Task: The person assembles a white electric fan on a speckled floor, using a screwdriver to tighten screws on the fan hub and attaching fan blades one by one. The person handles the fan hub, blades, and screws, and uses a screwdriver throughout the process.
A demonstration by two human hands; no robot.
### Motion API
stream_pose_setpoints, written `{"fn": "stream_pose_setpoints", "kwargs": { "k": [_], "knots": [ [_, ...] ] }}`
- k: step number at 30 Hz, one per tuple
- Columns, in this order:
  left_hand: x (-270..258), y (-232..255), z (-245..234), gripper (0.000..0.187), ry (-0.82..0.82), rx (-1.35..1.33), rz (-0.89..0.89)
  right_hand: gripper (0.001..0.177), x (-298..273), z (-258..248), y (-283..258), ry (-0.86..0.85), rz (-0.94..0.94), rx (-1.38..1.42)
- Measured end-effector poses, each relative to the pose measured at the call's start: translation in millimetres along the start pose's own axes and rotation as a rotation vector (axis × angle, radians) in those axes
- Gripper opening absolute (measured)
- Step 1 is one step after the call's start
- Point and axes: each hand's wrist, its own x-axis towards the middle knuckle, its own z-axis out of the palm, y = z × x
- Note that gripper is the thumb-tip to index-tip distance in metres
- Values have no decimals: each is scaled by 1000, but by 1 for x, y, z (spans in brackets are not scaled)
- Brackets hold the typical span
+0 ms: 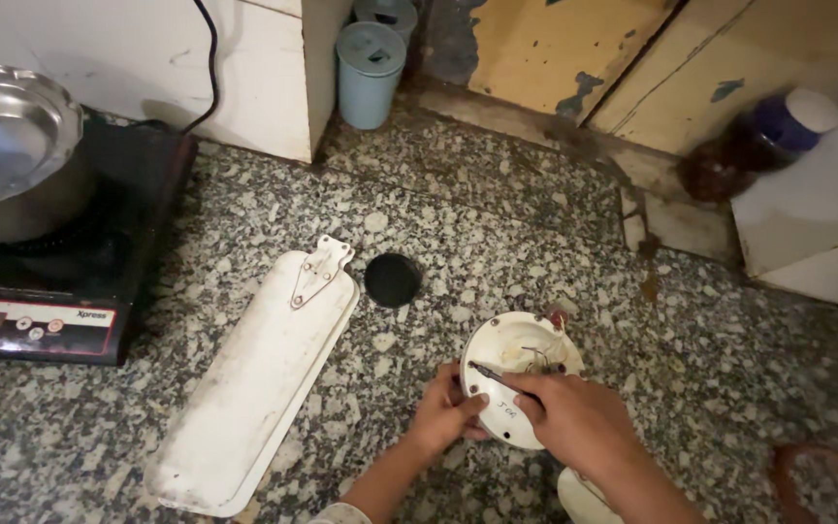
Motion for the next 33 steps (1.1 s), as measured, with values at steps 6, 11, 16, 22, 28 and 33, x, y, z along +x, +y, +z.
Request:
{"fn": "stream_pose_setpoints", "kwargs": {
  "k": [6, 11, 16, 22, 28, 33],
  "knots": [
    [-2, 4, 2, 57, 25, 70, -33, 28, 17, -7, -8, -122, 66, -3],
    [-1, -5, 1, 59, 20, 131, 38, 27, 56, -21, -16, -269, 41, -112],
    [2, -10, -1, 64, 1, 98, 71, 27, 81, -38, -37, -427, 63, -202],
    [-2, -12, -2, 59, -6, 142, 157, 24, 55, -42, -36, -237, -200, -366],
    [-12, 6, 5, 62, 6, 197, 76, 16, 40, -26, -36, -150, -541, -756],
    [-20, 27, 11, 65, 23, 278, 27, 15, 41, -9, -49, -201, -423, -872]
  ]
}}
